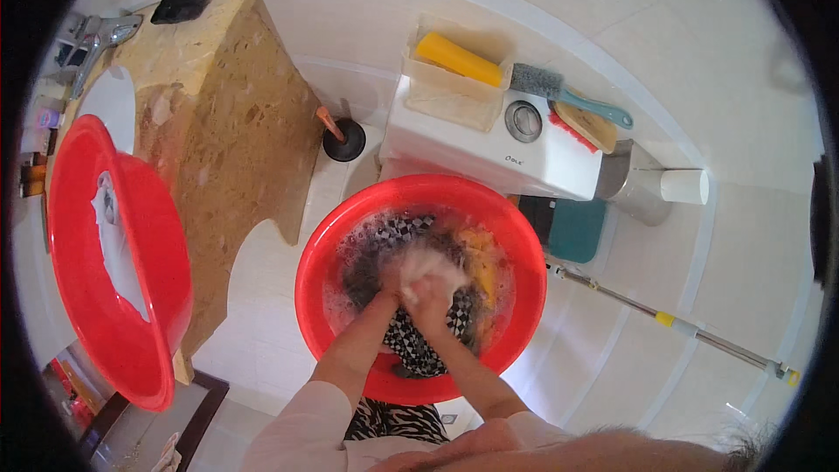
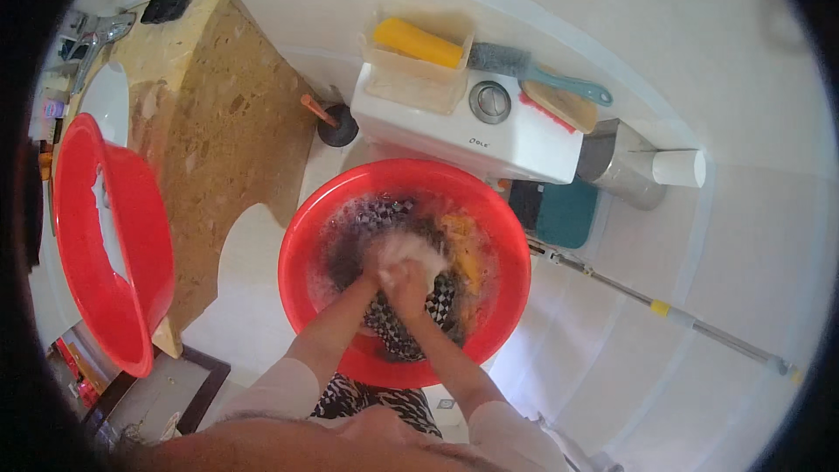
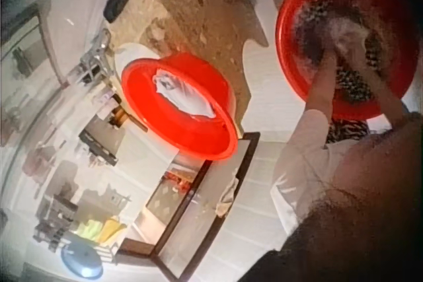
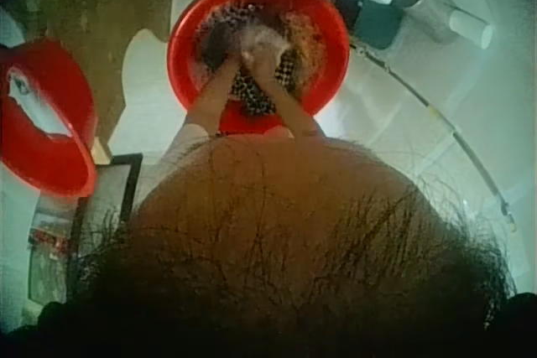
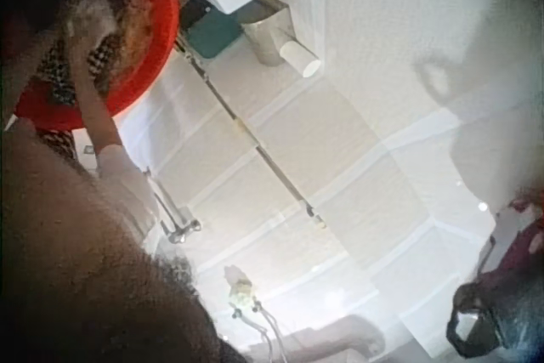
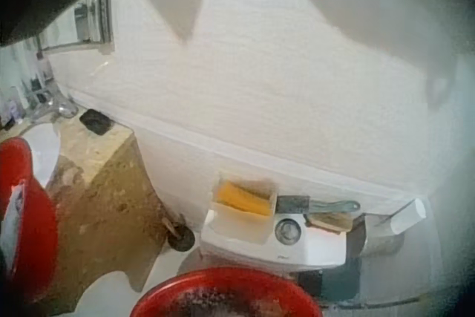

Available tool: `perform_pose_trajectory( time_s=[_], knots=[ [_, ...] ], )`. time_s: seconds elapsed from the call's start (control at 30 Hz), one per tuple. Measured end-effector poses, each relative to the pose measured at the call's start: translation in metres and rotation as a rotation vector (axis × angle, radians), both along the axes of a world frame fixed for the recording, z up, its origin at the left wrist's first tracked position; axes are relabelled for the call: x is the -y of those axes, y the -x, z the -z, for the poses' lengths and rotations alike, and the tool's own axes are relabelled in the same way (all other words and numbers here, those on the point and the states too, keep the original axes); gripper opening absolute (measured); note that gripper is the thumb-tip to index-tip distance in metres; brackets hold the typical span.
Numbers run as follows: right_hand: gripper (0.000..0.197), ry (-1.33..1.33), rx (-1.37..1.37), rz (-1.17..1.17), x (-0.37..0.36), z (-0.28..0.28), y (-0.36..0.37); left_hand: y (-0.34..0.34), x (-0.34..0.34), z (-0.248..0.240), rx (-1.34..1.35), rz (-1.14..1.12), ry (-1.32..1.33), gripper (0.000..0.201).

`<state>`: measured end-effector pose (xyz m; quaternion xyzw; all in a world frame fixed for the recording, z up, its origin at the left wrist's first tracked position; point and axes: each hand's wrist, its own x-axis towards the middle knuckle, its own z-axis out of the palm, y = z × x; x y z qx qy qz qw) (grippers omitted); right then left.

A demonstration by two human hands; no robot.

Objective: Hand washing clothes in a red plastic basin in a bathroom.

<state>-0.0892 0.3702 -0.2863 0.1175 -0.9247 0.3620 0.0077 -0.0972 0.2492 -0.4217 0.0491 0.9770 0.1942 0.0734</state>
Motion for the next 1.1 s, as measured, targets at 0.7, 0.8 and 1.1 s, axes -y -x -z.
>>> perform_pose_trajectory(
  time_s=[0.7,0.8,1.1],
  knots=[
    [0.027,-0.225,0.084,0.073,-0.110,-0.059,0.152,-0.050,0.027,-0.169,-0.029,-0.677,-0.411,0.037],
    [0.042,-0.355,-0.094,0.015,-0.109,-0.044,0.118,-0.038,0.004,-0.188,0.003,-0.402,-0.338,0.041],
    [0.055,-0.398,0.200,0.060,-0.108,0.041,0.071,-0.005,-0.076,-0.141,0.384,-0.231,-0.343,0.078]
  ],
)
